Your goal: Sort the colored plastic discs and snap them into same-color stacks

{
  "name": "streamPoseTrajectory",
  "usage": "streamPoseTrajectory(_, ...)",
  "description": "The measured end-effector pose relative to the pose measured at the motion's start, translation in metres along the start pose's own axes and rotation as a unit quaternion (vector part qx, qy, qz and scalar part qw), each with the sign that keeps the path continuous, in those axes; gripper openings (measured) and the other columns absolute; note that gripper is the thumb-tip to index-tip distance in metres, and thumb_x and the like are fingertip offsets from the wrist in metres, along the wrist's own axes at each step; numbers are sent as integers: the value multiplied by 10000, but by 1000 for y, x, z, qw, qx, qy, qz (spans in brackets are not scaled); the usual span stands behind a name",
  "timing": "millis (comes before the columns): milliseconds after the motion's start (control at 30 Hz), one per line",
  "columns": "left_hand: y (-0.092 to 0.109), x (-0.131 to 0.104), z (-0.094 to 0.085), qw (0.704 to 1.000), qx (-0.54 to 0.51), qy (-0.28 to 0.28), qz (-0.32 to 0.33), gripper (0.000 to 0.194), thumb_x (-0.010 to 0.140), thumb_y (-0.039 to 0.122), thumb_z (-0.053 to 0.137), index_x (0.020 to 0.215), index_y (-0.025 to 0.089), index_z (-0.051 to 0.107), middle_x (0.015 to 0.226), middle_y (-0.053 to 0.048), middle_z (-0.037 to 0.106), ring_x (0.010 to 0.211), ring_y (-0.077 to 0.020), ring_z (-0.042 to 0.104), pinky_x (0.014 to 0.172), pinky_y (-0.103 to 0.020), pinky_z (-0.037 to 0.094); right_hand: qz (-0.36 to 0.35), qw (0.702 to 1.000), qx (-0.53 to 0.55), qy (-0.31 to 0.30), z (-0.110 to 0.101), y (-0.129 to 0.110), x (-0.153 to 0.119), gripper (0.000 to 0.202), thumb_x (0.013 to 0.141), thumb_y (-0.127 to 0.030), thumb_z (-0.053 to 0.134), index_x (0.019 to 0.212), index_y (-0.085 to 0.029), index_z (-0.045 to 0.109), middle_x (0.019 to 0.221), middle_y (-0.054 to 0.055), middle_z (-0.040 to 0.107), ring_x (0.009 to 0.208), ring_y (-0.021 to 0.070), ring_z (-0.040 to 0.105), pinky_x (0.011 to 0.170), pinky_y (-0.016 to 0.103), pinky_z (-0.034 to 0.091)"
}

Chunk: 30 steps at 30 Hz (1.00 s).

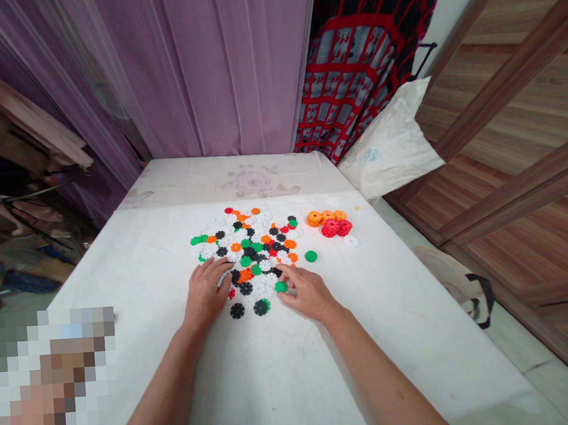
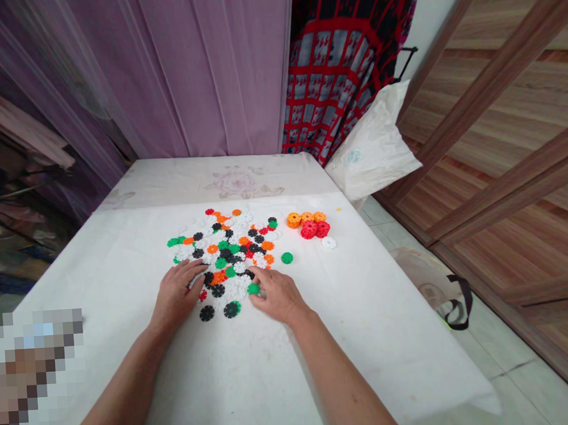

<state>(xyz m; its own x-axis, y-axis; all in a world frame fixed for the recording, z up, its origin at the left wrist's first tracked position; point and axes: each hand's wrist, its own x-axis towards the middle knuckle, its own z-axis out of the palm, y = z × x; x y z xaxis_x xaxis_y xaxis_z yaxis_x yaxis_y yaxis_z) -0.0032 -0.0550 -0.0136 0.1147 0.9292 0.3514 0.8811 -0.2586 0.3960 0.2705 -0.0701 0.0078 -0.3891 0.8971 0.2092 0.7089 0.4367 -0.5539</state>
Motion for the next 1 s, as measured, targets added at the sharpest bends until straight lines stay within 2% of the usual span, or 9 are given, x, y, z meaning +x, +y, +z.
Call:
streamPoseTrajectory(200,0,0,0,1000,-2,-1,5,362,952,375,450,1147,276,739,1292,-72,713,1309,-316,571,1107,-571,415,6,999,23,48,5,11,-5,616,763,-193,646,1370,-256,560,1004,12,760,752,149,666,798,292,559)
streamPoseTrajectory(433,2,0,-1,1000,3,-1,1,361,956,396,450,1135,275,739,1295,-61,714,1310,-323,573,1105,-567,415,117,966,22,231,-23,52,-3,619,784,-319,614,1387,-218,515,1024,36,761,744,172,663,778,339,564)
streamPoseTrajectory(533,2,0,0,1000,1,9,6,359,957,404,453,1131,269,736,1309,-65,707,1305,-316,578,1102,-548,425,132,962,-3,238,-28,63,2,613,780,-334,607,1378,-220,530,1013,33,759,757,185,666,773,353,556)
streamPoseTrajectory(733,0,2,2,1000,-3,30,10,394,943,428,488,1201,227,709,1336,-101,688,1296,-316,586,1107,-529,435,134,964,-35,226,-18,69,7,563,779,-312,594,1336,-233,575,1002,22,762,791,188,668,760,332,547)
streamPoseTrajectory(900,6,-4,-3,997,-2,71,23,355,925,410,530,1169,238,723,1337,-99,687,1345,-327,541,1136,-560,392,137,952,15,274,-13,76,6,541,804,-397,593,1315,-220,588,1084,60,755,763,186,669,772,339,544)
streamPoseTrajectory(1000,16,-16,-7,997,-2,48,53,329,935,411,535,1169,279,724,1331,-74,691,1372,-310,516,1174,-577,334,147,938,47,311,-13,82,5,487,827,-416,541,1258,-206,623,1067,75,761,693,176,648,755,343,541)
